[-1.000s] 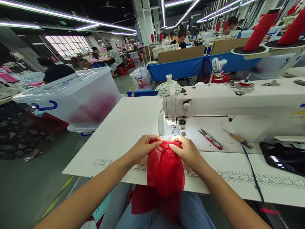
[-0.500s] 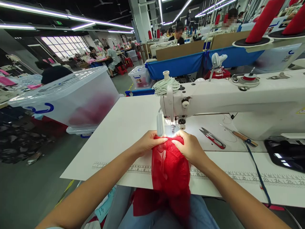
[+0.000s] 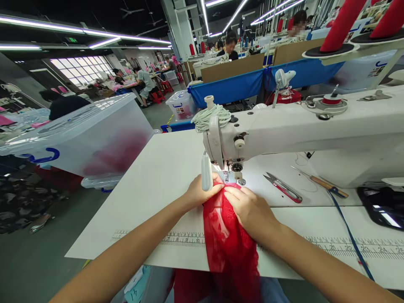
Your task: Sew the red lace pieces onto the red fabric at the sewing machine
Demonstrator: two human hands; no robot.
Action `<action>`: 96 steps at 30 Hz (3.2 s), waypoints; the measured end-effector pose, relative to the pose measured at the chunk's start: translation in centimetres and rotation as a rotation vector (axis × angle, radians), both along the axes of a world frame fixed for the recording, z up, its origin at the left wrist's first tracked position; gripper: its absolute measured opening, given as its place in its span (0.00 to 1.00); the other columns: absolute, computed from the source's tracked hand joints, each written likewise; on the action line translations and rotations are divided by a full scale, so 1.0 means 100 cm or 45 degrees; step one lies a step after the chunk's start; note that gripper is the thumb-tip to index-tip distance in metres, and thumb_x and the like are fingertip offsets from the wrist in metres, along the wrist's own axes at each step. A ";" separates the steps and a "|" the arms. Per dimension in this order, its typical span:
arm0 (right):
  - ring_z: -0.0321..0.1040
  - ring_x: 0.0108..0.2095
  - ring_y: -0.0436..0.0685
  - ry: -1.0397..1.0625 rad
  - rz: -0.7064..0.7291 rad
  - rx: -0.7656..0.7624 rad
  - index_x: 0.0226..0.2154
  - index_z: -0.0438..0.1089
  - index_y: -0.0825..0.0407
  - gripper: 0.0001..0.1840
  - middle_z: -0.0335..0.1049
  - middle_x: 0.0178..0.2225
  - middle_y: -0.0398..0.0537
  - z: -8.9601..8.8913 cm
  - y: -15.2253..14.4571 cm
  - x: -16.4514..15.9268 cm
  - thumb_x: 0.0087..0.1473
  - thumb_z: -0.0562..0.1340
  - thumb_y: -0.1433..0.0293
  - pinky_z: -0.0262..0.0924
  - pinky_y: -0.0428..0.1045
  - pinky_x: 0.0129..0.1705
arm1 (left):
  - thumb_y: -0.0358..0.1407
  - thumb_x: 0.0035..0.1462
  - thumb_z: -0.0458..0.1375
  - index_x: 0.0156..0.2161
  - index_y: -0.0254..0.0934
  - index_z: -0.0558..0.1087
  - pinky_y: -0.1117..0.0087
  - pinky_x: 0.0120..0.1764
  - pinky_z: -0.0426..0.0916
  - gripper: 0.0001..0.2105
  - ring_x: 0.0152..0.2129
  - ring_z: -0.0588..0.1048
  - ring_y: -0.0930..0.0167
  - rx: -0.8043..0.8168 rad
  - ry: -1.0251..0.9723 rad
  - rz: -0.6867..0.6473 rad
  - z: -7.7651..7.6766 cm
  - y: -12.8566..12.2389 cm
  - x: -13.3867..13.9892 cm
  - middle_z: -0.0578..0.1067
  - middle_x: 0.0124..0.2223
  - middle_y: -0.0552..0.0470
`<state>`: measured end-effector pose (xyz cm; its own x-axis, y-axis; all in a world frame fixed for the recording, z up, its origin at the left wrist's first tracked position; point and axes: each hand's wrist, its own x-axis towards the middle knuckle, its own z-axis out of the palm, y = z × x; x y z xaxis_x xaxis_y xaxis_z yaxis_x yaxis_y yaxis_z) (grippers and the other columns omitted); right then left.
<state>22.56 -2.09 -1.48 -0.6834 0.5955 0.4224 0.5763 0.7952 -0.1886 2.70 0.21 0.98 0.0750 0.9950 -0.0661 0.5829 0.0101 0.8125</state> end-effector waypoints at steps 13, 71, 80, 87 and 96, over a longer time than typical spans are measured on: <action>0.71 0.42 0.59 0.056 0.008 0.046 0.49 0.72 0.56 0.20 0.75 0.49 0.53 -0.012 0.013 0.008 0.62 0.49 0.77 0.72 0.53 0.42 | 0.42 0.69 0.44 0.58 0.30 0.65 0.59 0.46 0.71 0.21 0.50 0.72 0.58 0.621 0.743 -0.456 -0.008 -0.043 0.009 0.71 0.55 0.34; 0.73 0.34 0.58 0.010 -0.130 0.159 0.46 0.74 0.59 0.19 0.75 0.49 0.54 -0.003 0.015 0.003 0.57 0.52 0.78 0.68 0.51 0.28 | 0.56 0.65 0.43 0.57 0.31 0.67 0.52 0.54 0.64 0.31 0.48 0.70 0.56 0.752 1.032 -0.532 -0.015 -0.037 -0.001 0.73 0.53 0.36; 0.71 0.33 0.57 0.015 -0.140 0.135 0.47 0.74 0.58 0.18 0.76 0.48 0.52 -0.002 0.014 0.003 0.56 0.54 0.78 0.69 0.51 0.31 | 0.55 0.66 0.44 0.58 0.30 0.67 0.52 0.54 0.64 0.31 0.50 0.69 0.55 0.800 1.064 -0.535 -0.016 -0.038 -0.002 0.71 0.56 0.36; 0.70 0.33 0.57 0.088 -0.187 0.105 0.42 0.74 0.54 0.20 0.77 0.44 0.50 -0.004 0.013 -0.002 0.54 0.51 0.80 0.68 0.51 0.32 | 0.53 0.67 0.42 0.59 0.28 0.66 0.54 0.50 0.67 0.31 0.54 0.68 0.54 0.867 1.155 -0.570 -0.014 -0.039 -0.004 0.67 0.60 0.32; 0.69 0.33 0.56 0.071 -0.195 0.099 0.46 0.74 0.55 0.23 0.77 0.45 0.50 -0.005 0.013 -0.001 0.52 0.51 0.81 0.67 0.50 0.32 | 0.52 0.66 0.47 0.61 0.33 0.65 0.52 0.51 0.66 0.29 0.54 0.69 0.53 0.910 1.234 -0.605 -0.014 -0.041 -0.007 0.69 0.59 0.34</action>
